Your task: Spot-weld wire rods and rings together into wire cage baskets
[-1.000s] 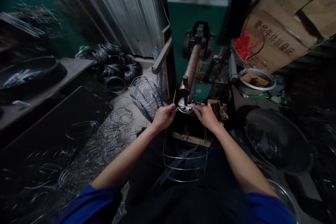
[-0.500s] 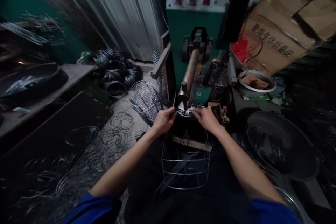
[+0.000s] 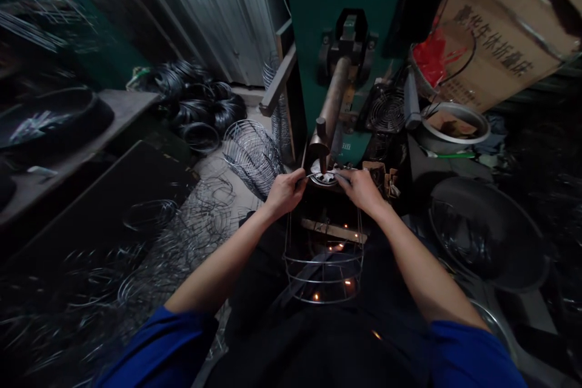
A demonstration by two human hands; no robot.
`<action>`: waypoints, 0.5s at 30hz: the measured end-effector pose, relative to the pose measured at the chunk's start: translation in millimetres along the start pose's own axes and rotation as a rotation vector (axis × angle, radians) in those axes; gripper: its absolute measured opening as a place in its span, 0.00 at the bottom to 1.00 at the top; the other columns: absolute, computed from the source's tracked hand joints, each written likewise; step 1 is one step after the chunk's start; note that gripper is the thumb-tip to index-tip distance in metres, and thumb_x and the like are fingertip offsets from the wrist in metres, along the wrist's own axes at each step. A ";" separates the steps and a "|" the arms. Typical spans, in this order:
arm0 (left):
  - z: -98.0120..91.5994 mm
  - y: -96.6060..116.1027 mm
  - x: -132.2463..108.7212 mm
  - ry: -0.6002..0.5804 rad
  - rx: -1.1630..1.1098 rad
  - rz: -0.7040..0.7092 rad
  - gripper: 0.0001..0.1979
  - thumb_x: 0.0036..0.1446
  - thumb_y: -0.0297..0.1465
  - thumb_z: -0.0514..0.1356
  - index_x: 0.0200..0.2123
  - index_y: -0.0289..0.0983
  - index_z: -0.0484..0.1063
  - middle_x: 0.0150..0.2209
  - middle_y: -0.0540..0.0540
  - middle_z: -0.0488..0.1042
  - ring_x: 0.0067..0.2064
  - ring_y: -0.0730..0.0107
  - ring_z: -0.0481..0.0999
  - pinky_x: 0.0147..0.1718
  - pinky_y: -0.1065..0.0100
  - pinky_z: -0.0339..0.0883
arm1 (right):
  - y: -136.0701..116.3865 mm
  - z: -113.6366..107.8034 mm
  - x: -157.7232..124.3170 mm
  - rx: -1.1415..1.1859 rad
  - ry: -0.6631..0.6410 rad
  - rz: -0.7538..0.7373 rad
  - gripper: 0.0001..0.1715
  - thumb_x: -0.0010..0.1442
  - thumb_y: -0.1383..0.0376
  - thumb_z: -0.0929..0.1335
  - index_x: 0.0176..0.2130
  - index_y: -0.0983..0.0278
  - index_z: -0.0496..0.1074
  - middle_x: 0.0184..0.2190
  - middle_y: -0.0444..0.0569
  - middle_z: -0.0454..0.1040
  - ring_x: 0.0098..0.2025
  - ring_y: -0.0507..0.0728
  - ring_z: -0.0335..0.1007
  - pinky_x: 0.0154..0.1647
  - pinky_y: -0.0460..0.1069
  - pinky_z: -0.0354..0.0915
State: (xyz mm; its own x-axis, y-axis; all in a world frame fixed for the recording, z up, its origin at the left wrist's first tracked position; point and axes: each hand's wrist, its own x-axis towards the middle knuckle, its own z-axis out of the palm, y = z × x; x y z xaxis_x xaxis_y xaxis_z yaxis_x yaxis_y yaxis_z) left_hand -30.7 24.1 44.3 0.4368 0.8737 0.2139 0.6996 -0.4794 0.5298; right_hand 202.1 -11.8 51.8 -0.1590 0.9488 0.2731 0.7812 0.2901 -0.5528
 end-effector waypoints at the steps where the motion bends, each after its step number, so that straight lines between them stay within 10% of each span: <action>1: 0.4 -0.4 -0.4 0.002 0.001 0.007 0.08 0.63 0.31 0.53 0.34 0.39 0.71 0.27 0.49 0.73 0.27 0.71 0.68 0.28 0.71 0.52 | 0.9 1.0 -0.3 0.007 0.006 -0.001 0.15 0.67 0.63 0.66 0.46 0.60 0.81 0.41 0.51 0.82 0.42 0.63 0.78 0.42 0.51 0.68; 15: 4.4 -2.7 -3.6 -0.011 0.036 0.043 0.09 0.66 0.32 0.50 0.36 0.39 0.69 0.29 0.48 0.73 0.30 0.69 0.71 0.29 0.71 0.55 | 4.6 6.4 -3.7 0.158 0.071 0.067 0.16 0.66 0.58 0.67 0.45 0.61 0.81 0.44 0.49 0.81 0.46 0.64 0.77 0.48 0.54 0.70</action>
State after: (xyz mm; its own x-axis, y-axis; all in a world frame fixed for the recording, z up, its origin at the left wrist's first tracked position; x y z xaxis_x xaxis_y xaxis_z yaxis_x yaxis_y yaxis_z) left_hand -31.6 21.9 38.5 0.4729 0.8516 0.2263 0.7000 -0.5190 0.4905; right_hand 202.4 -13.2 43.2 -0.0628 0.9571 0.2830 0.6833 0.2479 -0.6867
